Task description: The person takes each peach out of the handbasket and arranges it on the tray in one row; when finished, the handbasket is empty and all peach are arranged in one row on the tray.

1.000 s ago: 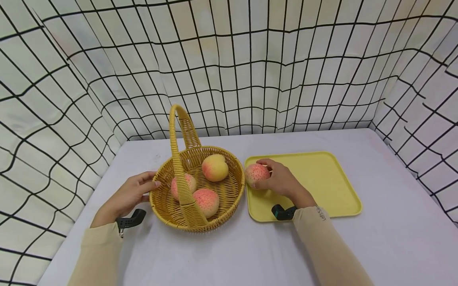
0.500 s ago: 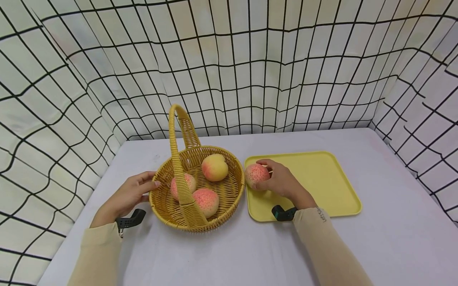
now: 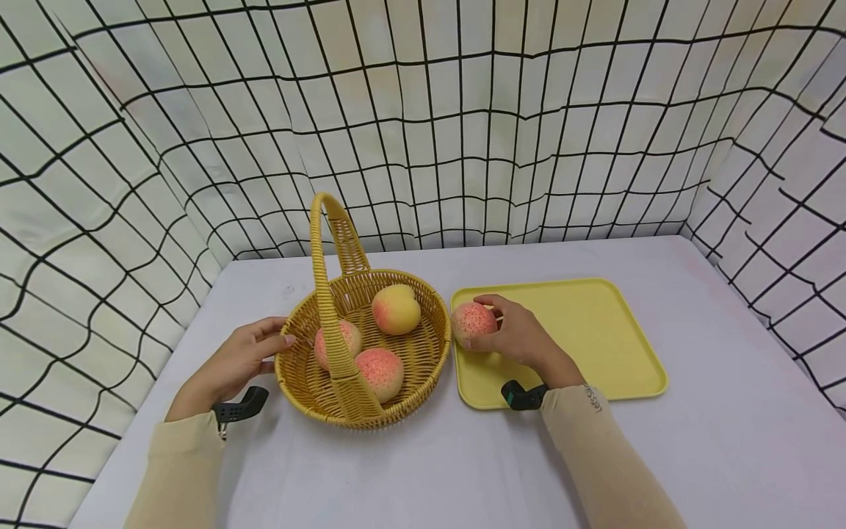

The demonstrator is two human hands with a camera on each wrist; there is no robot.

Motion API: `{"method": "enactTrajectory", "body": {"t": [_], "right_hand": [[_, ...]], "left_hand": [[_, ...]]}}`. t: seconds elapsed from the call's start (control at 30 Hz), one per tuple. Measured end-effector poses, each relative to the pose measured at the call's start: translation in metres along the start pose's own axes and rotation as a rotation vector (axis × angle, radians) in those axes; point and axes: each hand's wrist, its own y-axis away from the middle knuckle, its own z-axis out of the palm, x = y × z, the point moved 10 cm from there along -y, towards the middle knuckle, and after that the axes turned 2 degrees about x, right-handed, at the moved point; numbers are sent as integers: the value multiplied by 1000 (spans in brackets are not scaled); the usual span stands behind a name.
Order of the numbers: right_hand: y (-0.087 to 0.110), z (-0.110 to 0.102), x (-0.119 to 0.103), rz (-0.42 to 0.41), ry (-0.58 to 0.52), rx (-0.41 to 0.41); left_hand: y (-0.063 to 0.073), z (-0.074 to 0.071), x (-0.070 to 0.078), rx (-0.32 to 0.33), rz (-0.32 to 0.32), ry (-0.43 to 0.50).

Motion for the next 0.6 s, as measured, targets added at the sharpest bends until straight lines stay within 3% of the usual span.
{"method": "enactTrajectory", "body": {"t": [0.6], "right_hand": [[1,2,1,-1,-34,-13]], "left_hand": [[0,1,-1,9,-17,-17]]}}
